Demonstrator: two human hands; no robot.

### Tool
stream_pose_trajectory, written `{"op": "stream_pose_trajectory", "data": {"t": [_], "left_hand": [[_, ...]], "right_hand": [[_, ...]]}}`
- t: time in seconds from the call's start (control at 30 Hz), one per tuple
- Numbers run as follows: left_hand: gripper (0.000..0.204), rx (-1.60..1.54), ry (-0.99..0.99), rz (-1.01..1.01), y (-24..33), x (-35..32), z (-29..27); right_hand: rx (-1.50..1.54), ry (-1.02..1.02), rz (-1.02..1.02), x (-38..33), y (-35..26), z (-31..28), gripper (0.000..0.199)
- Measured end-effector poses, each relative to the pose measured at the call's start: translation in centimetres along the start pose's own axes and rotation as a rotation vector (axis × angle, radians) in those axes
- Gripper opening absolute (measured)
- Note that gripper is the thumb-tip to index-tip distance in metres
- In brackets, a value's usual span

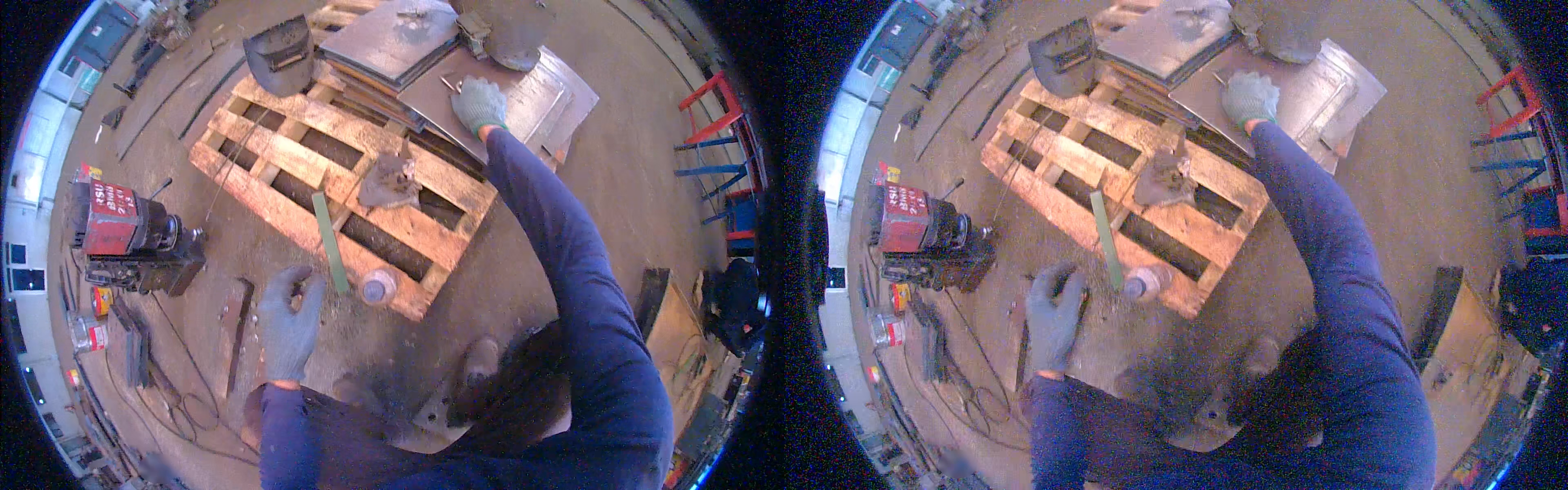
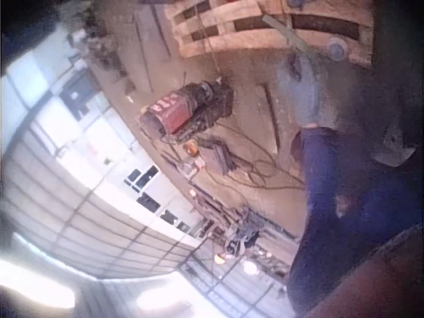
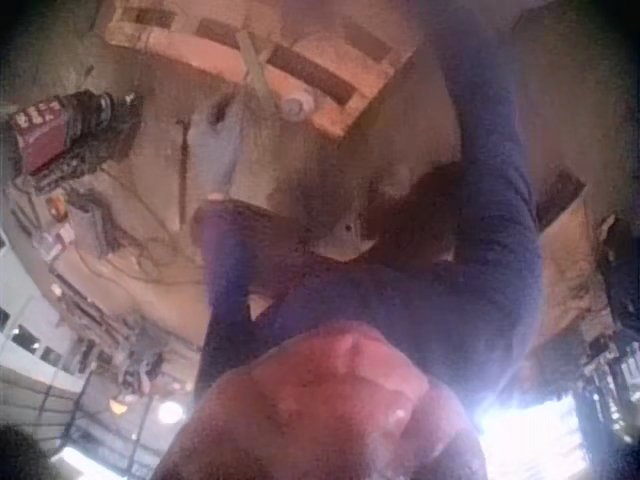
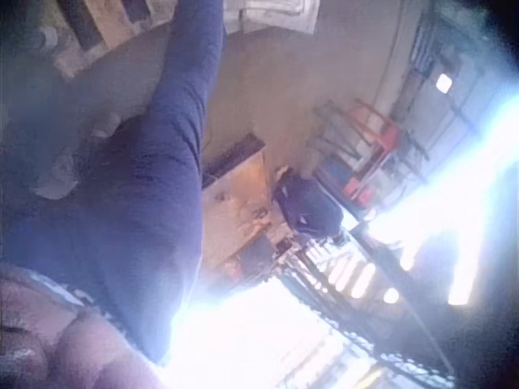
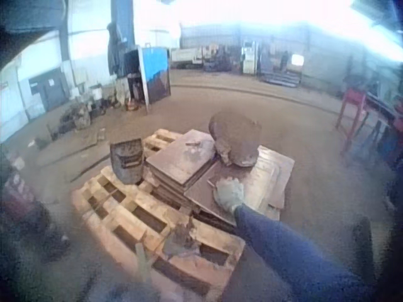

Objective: The person handles perforated metal sheets and flat metal plates in a workshop. They pick up, inspect, and place the sheets on a wooden pallet, then handle additional metal plates, turning them over and stacking them.

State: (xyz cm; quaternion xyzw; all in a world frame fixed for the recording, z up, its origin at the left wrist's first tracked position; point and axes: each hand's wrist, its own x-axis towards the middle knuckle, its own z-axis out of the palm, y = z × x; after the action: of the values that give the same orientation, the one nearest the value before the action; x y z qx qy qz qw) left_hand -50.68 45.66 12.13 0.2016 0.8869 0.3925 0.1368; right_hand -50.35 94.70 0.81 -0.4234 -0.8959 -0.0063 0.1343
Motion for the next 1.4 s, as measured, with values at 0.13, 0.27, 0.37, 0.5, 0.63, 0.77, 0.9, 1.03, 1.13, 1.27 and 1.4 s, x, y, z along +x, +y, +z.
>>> {"op": "stream_pose_trajectory", "data": {"t": [0.13, 0.27, 0.37, 0.5, 0.63, 0.77, 0.9, 1.03, 1.13, 1.27, 1.4], "left_hand": [[0.031, -0.122, -0.004, 0.131, 0.0, 1.8, 0.3], [0.030, -0.085, -0.094, 0.100, 0.7, 1.5, 0.8], [0.029, 0.051, -0.174, 0.180, -0.8, 0.3, 0.1], [0.030, 0.108, -0.165, 0.206, -0.1, -0.8, -1.7], [0.032, 0.091, -0.172, 0.127, -0.5, -1.6, -2.0], [0.033, 0.325, -0.233, 0.154, -1.6, -2.3, -2.4], [0.039, 0.288, -0.210, 0.185, -0.9, -3.3, -4.2], [0.041, 0.288, -0.259, 0.241, -1.3, -2.1, -2.7], [0.042, 0.287, -0.270, 0.358, -1.4, -1.0, -1.4], [0.046, 0.309, -0.370, 0.181, 0.1, -1.5, -2.3], [0.046, 0.310, -0.390, 0.154, -0.8, -2.2, -3.2]], "right_hand": [[-0.064, 0.021, -0.260, 0.5, 2.9, 0.6, 0.031], [-0.006, -0.024, -0.247, 0.4, 3.4, 0.4, 0.033], [0.099, 0.046, -0.158, 0.9, 2.7, 0.4, 0.035], [0.319, 0.168, -0.173, 5.8, -0.5, 0.7, 0.035], [0.294, 0.162, -0.277, 12.1, -5.3, 0.6, 0.040], [0.276, 0.356, -0.286, 13.1, -6.5, -1.1, 0.060], [-0.081, 0.960, 0.168, 11.7, 0.4, -6.4, 0.050], [0.633, 0.613, 0.464, 18.5, 14.4, -8.6, 0.061], [1.314, 0.342, 0.174, 20.1, 15.6, -9.3, 0.047], [0.562, 0.713, -0.154, 12.5, 4.8, -14.8, 0.041], [0.825, 0.700, -0.398, 5.1, -7.9, -19.4, 0.043]]}}
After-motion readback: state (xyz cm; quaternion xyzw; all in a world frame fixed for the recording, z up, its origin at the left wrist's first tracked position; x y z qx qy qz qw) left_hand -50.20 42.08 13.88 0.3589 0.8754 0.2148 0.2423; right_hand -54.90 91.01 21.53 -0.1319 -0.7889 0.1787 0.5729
